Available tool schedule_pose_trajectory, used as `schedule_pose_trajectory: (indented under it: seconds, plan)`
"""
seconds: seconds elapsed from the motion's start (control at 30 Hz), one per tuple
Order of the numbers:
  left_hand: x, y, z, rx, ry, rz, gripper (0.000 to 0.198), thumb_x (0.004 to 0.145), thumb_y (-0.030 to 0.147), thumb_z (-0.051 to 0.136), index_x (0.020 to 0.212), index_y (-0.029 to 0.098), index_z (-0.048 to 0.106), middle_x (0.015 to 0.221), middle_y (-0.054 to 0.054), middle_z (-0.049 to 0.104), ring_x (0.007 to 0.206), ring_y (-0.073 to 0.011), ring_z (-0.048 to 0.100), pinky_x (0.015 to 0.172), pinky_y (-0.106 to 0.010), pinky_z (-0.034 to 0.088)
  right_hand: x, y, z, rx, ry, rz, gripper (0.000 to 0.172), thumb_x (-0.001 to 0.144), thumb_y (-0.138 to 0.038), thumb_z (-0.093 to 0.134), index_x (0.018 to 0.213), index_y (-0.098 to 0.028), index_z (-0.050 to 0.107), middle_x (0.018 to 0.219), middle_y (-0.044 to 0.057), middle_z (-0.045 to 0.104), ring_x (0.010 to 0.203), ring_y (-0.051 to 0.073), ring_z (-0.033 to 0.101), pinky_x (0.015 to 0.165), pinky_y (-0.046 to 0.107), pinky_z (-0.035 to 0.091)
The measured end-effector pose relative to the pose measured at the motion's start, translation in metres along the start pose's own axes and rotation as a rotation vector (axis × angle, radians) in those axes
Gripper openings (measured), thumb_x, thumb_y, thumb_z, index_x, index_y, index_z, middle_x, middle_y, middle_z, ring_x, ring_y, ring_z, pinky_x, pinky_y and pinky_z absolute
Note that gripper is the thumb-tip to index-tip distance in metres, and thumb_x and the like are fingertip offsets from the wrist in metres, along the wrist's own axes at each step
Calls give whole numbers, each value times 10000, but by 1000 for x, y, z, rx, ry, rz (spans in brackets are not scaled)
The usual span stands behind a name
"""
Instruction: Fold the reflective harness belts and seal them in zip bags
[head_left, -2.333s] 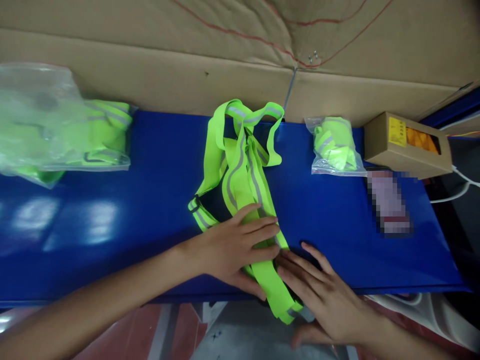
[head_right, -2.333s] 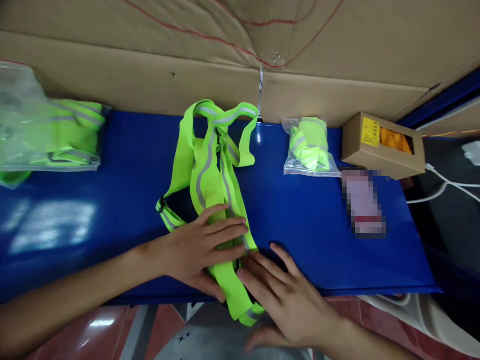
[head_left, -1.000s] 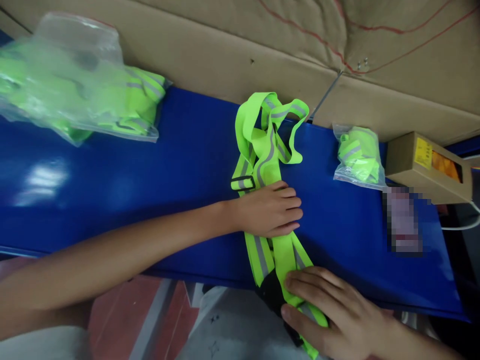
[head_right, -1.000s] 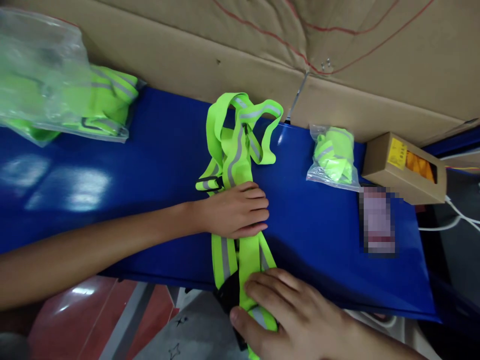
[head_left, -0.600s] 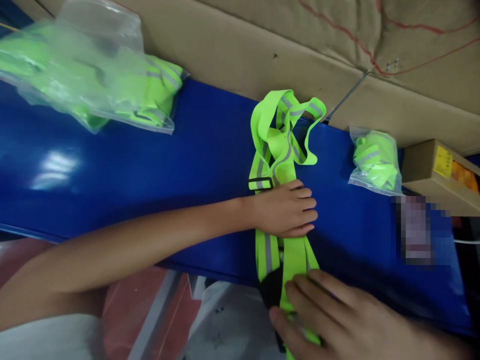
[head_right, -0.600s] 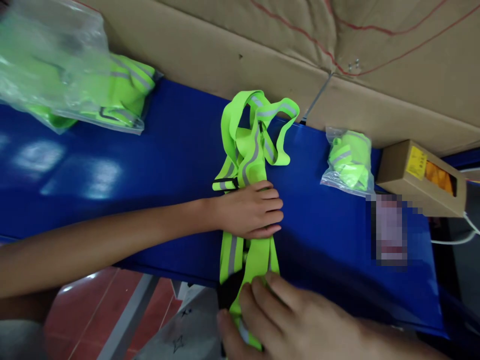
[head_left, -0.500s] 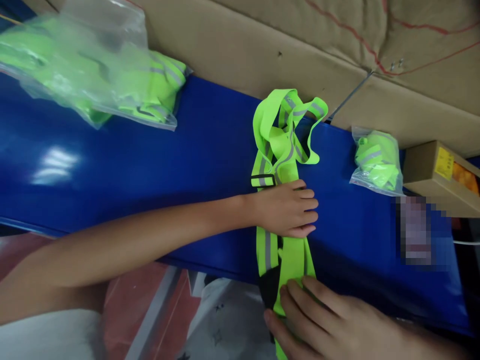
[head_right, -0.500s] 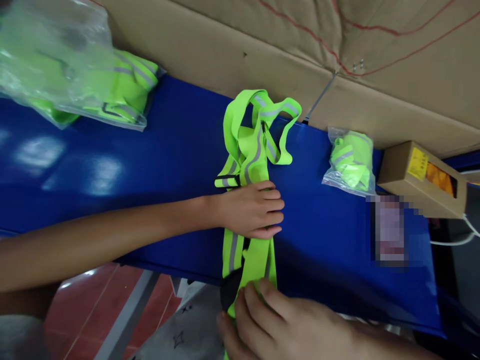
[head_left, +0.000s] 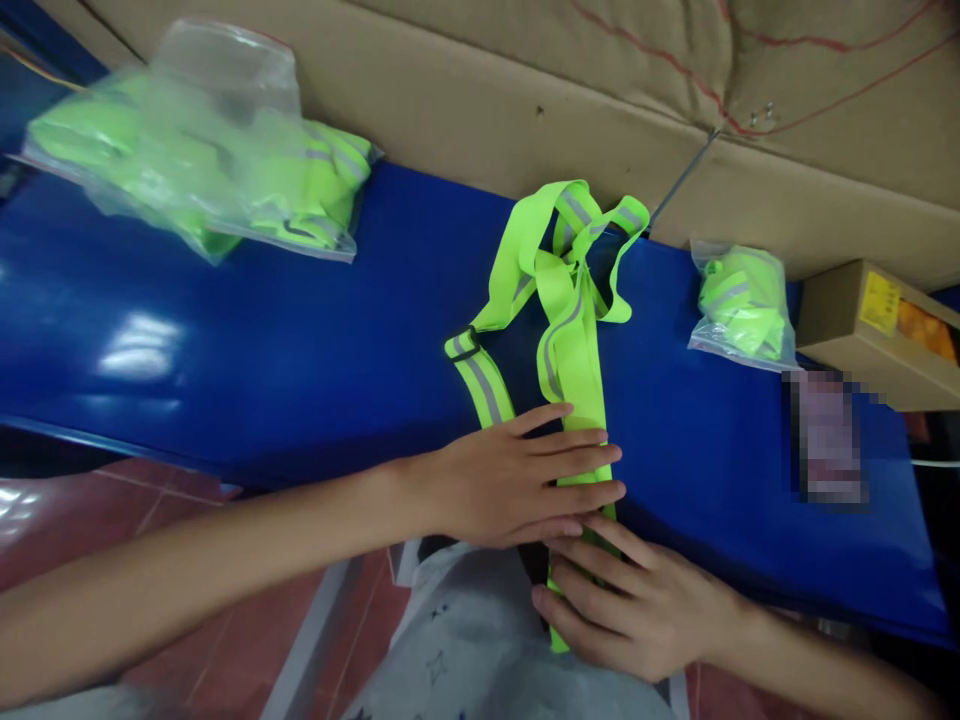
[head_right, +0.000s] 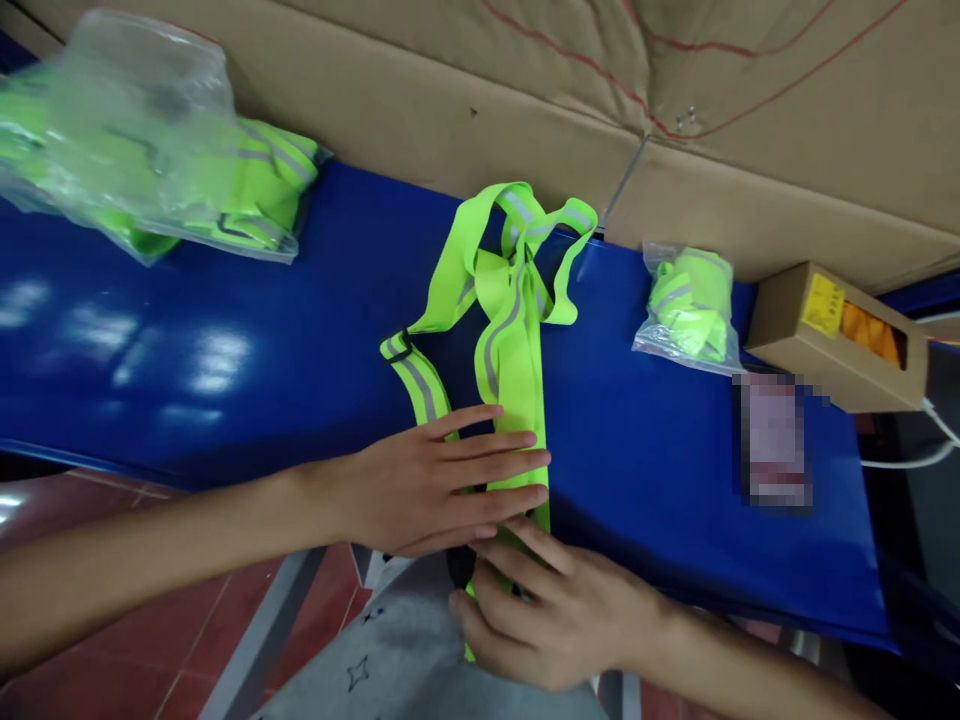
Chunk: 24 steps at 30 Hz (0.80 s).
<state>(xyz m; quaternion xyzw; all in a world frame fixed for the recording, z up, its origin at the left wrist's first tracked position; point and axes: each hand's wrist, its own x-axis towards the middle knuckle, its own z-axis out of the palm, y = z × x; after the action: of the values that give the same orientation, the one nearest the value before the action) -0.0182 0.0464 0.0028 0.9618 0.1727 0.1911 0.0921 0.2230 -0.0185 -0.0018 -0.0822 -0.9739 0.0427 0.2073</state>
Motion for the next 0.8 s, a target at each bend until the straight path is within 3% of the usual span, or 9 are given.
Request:
schedule_pose_trajectory:
  seconds: [0.13,0.27,0.4,0.5,0.6,0.7,0.8]
  plan:
    - [-1,-7,19,-38,-112,-16,439,1061,438,470,1442,241,564,1606,-97,463,1517,-233,402,1278,-497,289,-8,-2,-3,14,-26,37,235,1001,-233,580,1163,-189,745,1075,22,774,1194,245,653,1277,537,247]
    - [6,-19,26,-44,-115,7,413,1059,438,465,1381,229,617,1543,-133,527,1489,-264,441,1275,-531,278,-21,-4,-12,13,-82,172,274,983,-187,606,1234,-241,704,1186,20,767,1255,209,624,1270,501,235]
    - [13,-30,25,-30,-66,-11,515,1036,485,506,1484,233,537,1448,-150,596,1413,-283,514,1259,-547,295,-32,-4,-22,30,-101,288,251,956,-160,591,1176,-210,701,1283,65,733,1329,245,582,1237,511,259]
    - [21,-37,27,-35,-75,-24,584,1030,542,482,1517,220,501,1439,-166,587,1407,-303,507,1254,-573,276,-35,-5,-23,40,-86,383,202,960,-300,638,1116,-177,673,1293,119,710,1349,317,556,1204,579,261]
    - [28,-43,27,-50,-66,-16,660,1012,588,492,1562,227,437,1468,-173,563,1445,-315,466,1254,-588,254,-34,-11,-16,-6,-39,569,401,926,-476,707,1158,-165,604,1306,183,659,1309,351,569,1120,587,357]
    - [29,-43,20,-13,-32,-22,728,991,615,521,1595,237,372,1578,-182,457,1507,-339,388,1255,-618,222,-29,-16,-9,-43,-21,736,455,948,-374,691,1312,-155,525,1295,194,624,1252,340,584,1040,553,407]
    - [19,-30,9,101,32,-49,677,993,571,559,1573,263,394,1615,-158,414,1511,-340,383,1250,-625,222,-25,-17,-11,75,-15,842,426,962,-268,641,1349,-170,495,1225,143,641,1172,303,601,1017,506,403]
